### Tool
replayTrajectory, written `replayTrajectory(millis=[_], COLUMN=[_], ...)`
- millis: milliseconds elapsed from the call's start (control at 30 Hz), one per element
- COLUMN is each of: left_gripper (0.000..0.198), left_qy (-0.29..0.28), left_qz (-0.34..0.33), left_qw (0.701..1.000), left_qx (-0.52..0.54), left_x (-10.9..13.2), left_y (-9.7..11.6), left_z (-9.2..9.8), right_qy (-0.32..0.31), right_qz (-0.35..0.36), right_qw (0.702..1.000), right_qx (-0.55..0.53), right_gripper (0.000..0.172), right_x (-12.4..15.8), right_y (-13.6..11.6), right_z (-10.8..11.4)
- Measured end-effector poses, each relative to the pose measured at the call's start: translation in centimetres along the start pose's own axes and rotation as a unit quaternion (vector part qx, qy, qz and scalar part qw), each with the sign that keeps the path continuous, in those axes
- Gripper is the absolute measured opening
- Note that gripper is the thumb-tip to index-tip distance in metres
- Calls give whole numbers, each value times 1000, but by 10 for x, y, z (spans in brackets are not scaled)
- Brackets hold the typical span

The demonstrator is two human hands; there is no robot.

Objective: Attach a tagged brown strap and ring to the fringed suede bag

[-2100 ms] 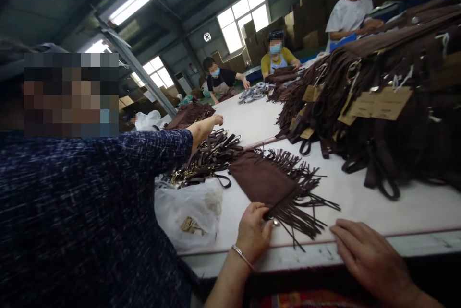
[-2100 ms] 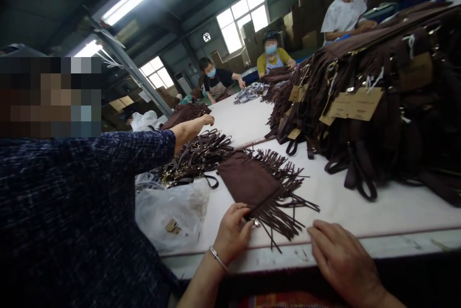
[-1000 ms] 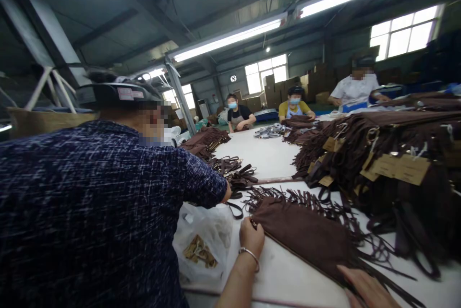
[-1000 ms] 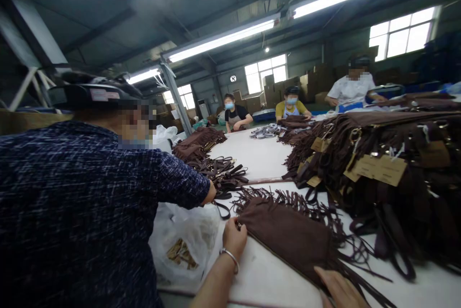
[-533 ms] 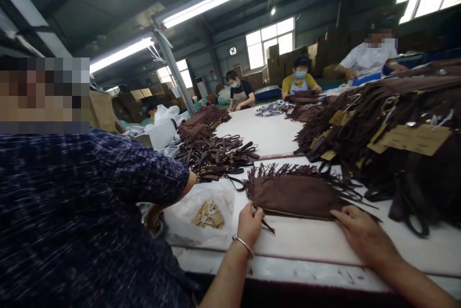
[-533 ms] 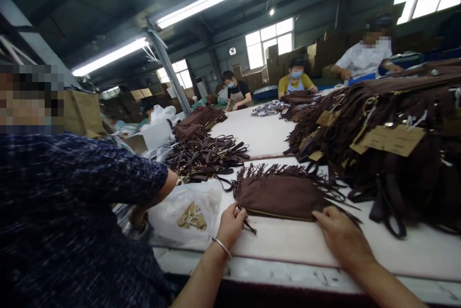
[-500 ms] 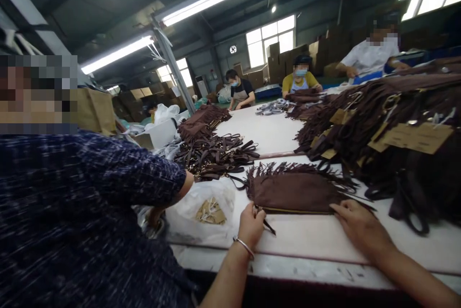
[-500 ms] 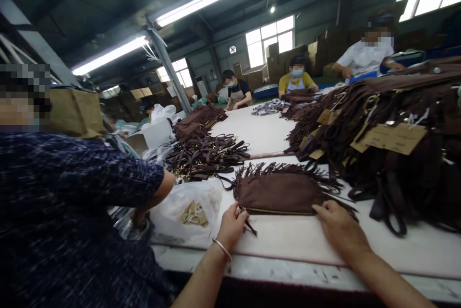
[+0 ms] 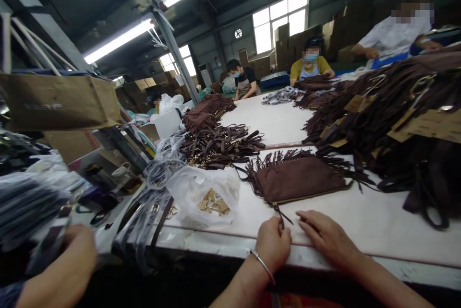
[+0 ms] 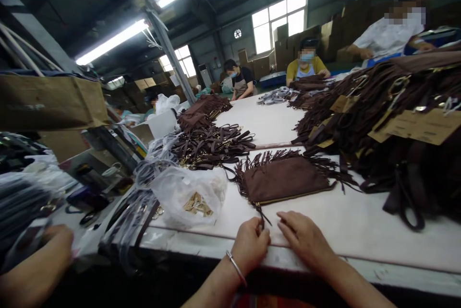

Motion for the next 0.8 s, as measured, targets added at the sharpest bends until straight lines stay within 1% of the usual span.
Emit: replayTrajectory(millis=[33, 100, 167, 200, 333, 400, 467, 567, 600, 700, 800], left_gripper=[17, 24, 28, 28, 22, 21, 22, 25, 26, 28, 29], left_qy=[-2, -25, -48, -55, -78, -92, -98, -96, -95, -96, -84], left_qz=[-40, -92, -118, -125, -143, -149, -149, -141, -140, -137, -134], left_qw=[998, 991, 984, 982, 979, 978, 979, 981, 982, 983, 986], left_qx=[-42, -97, -122, -127, -123, -113, -100, -88, -85, -69, -52], left_x=[2, 6, 8, 9, 15, 20, 25, 31, 33, 33, 30], left_y=[5, 13, 19, 21, 21, 19, 16, 12, 11, 7, 2], left_z=[-3, -9, -12, -12, -4, 2, 7, 11, 12, 15, 21], right_qy=[-28, -50, -61, -65, -77, -73, -70, -67, -65, -60, -53], right_qz=[-14, -69, -109, -113, -77, -79, -74, -36, -24, -1, 6], right_qw=[999, 995, 990, 990, 994, 994, 992, 983, 979, 975, 971], right_qx=[-26, -56, -60, -56, -23, 9, 69, 170, 190, 216, 232], right_gripper=[39, 45, 48, 47, 37, 36, 33, 20, 20, 29, 29], right_x=[-1, -6, -12, -14, -17, -18, -21, -26, -27, -26, -18], right_y=[-10, -19, -18, -17, -17, -22, -31, -40, -40, -31, -11], right_z=[-4, -7, -5, -4, -1, -2, -5, -11, -13, -13, -1])
Point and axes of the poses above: each hand's wrist, its own x-axis away from the middle knuckle, its own z-axis out of the back of the hand, y = z × x, the point moved 2 cm from there along -x, towards the middle knuckle, and after that the axes turned 4 degrees about x, right-handed, at the moved point
